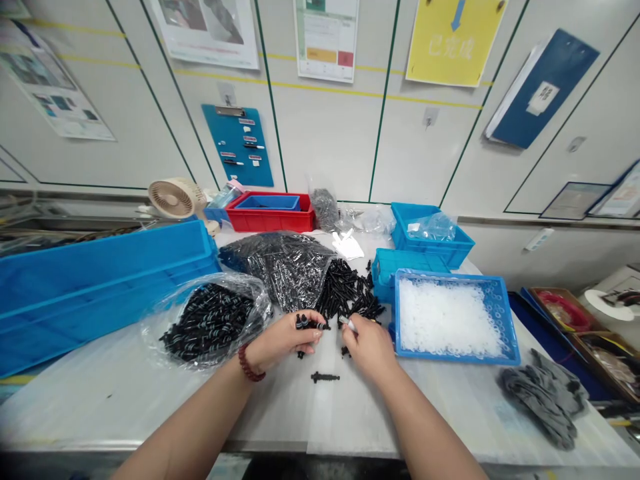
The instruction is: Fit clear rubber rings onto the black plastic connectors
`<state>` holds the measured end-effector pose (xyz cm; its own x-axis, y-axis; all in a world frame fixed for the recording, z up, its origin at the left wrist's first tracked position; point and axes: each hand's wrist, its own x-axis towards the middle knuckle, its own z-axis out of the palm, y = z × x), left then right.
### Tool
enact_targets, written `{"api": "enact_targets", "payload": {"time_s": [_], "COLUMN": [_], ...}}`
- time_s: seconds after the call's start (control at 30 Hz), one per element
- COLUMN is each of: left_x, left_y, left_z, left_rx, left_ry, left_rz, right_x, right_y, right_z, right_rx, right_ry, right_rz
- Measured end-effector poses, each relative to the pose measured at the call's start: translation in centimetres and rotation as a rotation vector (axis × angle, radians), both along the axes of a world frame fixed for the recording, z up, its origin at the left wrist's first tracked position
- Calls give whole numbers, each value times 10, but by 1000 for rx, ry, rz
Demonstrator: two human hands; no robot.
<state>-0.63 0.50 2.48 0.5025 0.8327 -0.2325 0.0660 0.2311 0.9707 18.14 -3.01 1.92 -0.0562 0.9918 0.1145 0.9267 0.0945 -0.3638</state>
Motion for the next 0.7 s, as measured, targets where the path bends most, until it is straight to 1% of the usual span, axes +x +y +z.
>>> {"api": "enact_targets", "payload": {"time_s": [0.07, 0.1, 0.17, 0.27, 0.3, 0.33, 0.4, 0.43, 0.5, 0.57, 0.63, 0.7], "left_x": [1, 1, 2, 4, 4, 4, 4, 5, 6, 7, 8, 7], "left_y": [-1, -2, -5, -10, -11, -13, -16, -17, -18, -17, -14, -11], "left_z": [0, -1, -1, -1, -2, -3, -6, -7, -10, -10, -8, -5], "left_rx": [104, 184, 401, 760, 841, 888, 924, 934, 958, 974, 953, 834], "left_ry": [120, 188, 340, 616, 687, 739, 785, 786, 764, 723, 662, 563], "left_rz": [-91, -149, -234, -327, -379, -442, -553, -585, -599, -561, -457, -341], "right_x": [0, 0, 1, 1, 1, 1, 1, 0, 0, -1, 0, 1], "right_y": [1, 1, 2, 2, 2, 2, 2, 2, 1, 1, 2, 2], "right_z": [-1, -1, -2, -3, -3, -2, -1, 0, 0, -1, -2, -4], "right_rx": [-3, -3, 6, 19, 17, 10, -5, -12, -11, -2, 0, -9], "right_ry": [8, 11, 19, 38, 46, 56, 79, 91, 116, 130, 126, 115], "right_rz": [-1, -1, 5, 20, 21, 21, 21, 25, 38, 51, 64, 75]}}
